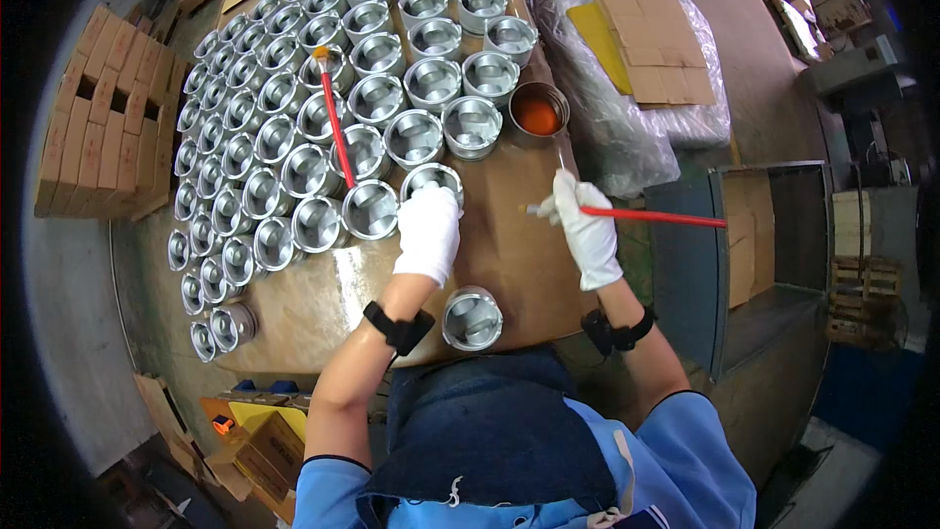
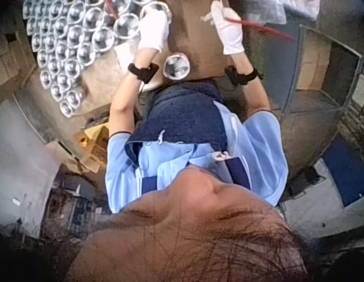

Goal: Applying a liquid adhesive or sealant to the grooves of circular metal components using a brush and placing them in a cart.

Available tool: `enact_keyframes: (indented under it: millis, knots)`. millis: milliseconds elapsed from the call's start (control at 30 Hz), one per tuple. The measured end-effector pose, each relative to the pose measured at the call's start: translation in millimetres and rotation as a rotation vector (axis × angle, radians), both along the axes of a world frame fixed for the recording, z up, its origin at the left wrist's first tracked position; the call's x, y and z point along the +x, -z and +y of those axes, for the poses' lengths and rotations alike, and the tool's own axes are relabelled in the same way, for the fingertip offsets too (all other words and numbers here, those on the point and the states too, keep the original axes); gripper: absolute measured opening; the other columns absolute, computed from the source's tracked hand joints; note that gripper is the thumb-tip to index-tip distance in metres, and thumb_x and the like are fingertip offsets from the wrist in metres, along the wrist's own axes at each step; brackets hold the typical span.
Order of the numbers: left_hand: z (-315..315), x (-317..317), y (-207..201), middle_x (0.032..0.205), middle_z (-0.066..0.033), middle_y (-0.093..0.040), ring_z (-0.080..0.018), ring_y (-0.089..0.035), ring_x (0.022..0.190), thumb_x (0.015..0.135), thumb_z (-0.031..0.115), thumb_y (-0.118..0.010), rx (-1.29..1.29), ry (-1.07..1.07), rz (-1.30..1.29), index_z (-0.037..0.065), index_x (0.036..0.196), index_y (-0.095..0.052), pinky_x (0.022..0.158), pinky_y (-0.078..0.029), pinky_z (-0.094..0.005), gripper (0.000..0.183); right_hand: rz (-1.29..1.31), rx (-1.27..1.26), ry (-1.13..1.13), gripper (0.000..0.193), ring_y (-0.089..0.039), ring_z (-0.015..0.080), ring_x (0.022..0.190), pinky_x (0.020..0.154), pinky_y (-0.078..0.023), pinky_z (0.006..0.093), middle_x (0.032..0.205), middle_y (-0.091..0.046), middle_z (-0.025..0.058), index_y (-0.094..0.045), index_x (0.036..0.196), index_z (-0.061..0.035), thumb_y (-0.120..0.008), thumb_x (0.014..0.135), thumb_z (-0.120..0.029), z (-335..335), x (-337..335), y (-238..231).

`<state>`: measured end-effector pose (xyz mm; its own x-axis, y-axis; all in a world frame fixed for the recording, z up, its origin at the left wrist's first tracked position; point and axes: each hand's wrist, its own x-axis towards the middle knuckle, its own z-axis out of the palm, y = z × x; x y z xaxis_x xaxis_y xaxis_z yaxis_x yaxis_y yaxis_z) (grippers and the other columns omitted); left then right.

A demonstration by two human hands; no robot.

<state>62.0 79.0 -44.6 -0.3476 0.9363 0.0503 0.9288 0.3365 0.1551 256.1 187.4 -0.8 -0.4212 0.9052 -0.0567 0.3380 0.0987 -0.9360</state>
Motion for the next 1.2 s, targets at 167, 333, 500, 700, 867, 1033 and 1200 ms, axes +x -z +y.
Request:
enact_keyframes:
  millis: [167, 333, 500, 700, 867, 1033, 1200]
  knots:
    - [-27.8, 46.7, -64.4, 0.066, -0.0148, -0.057, -0.0325, -0.055, 0.053, 0.088, 0.026, -0.062, 0.157, 0.436, -0.202, 0.003, 0.081, -0.061, 0.052, -0.049, -0.0427, 0.023, 0.146, -0.342, 0.111, 0.037, -0.051, 0.0026, 0.064, 0.059, -0.039, 0.0197, 0.08, -0.067, -0.0038, -0.074, 0.099, -0.01, -0.053, 0.098, -0.041, 71.1, -6.3, 11.1]
    - [-82.1, 86.1, -63.9, 0.066, -0.0176, -0.06, -0.0351, -0.06, 0.059, 0.09, 0.043, -0.056, -0.273, 0.522, -0.452, 0.003, 0.079, -0.066, 0.054, -0.05, -0.0432, 0.043, 0.123, -0.269, 0.141, 0.038, -0.049, 0.0025, 0.065, 0.058, -0.038, 0.0202, 0.084, -0.068, -0.002, -0.072, 0.101, -0.0069, -0.054, 0.097, -0.04, 102.6, -19.9, 35.2]
    - [-88.0, 79.8, -64.4, 0.073, -0.0207, -0.064, -0.0373, -0.066, 0.071, 0.086, 0.052, -0.057, -0.557, 0.348, -0.501, 0.003, 0.081, -0.066, 0.064, -0.053, -0.0446, 0.05, 0.205, -0.323, 0.196, 0.038, -0.049, 0.0012, 0.059, 0.053, -0.037, 0.0173, 0.079, -0.065, -0.0035, -0.072, 0.102, -0.0095, -0.055, 0.096, -0.042, 103.5, -18.7, 43.8]
    - [-84.8, 23.9, -37.3, 0.093, -0.0132, -0.071, -0.0274, -0.069, 0.082, 0.086, 0.049, -0.064, -0.202, -0.104, -1.262, 0.004, 0.101, -0.067, 0.077, -0.055, -0.0374, 0.047, 0.329, -0.341, 0.195, 0.043, -0.054, 0.002, 0.062, 0.054, -0.039, 0.0168, 0.086, -0.069, 0.0011, -0.071, 0.106, -0.0075, -0.05, 0.098, -0.045, 70.4, -12.4, 4.6]
    - [-57.6, 25.1, -59.6, 0.122, -0.0041, -0.061, -0.0148, -0.062, 0.104, 0.097, 0.037, -0.055, 0.452, -0.427, -2.128, 0.008, 0.131, -0.052, 0.089, -0.052, -0.0319, 0.044, 0.346, -0.299, 0.106, 0.046, -0.062, 0.0077, 0.068, 0.059, -0.047, 0.0212, 0.081, -0.071, 0.006, -0.071, 0.099, -0.0017, -0.047, 0.1, -0.041, -7.7, -6.3, -46.8]
    - [-57.2, 24.5, -49.1, 0.132, -0.0043, -0.056, -0.0216, -0.06, 0.113, 0.102, 0.033, -0.044, 0.673, -0.586, -2.627, 0.017, 0.133, -0.05, 0.092, -0.054, -0.0389, 0.035, 0.456, -0.22, 0.007, 0.037, -0.068, 0.0171, 0.072, 0.07, -0.054, 0.0295, 0.084, -0.072, 0.0134, -0.067, 0.087, 0.0024, -0.051, 0.1, -0.028, -69.7, -6.7, -65.5]
    - [-61.7, 29.9, -49.8, 0.129, -0.0051, -0.059, -0.0218, -0.061, 0.11, 0.102, 0.033, -0.045, 0.63, -0.642, -2.694, 0.014, 0.131, -0.051, 0.088, -0.056, -0.0378, 0.036, 0.334, -0.292, 0.061, 0.041, -0.066, 0.0149, 0.066, 0.062, -0.049, 0.0246, 0.081, -0.072, 0.0117, -0.069, 0.087, 0.0016, -0.052, 0.099, -0.034, -67.2, -6.9, -53.5]
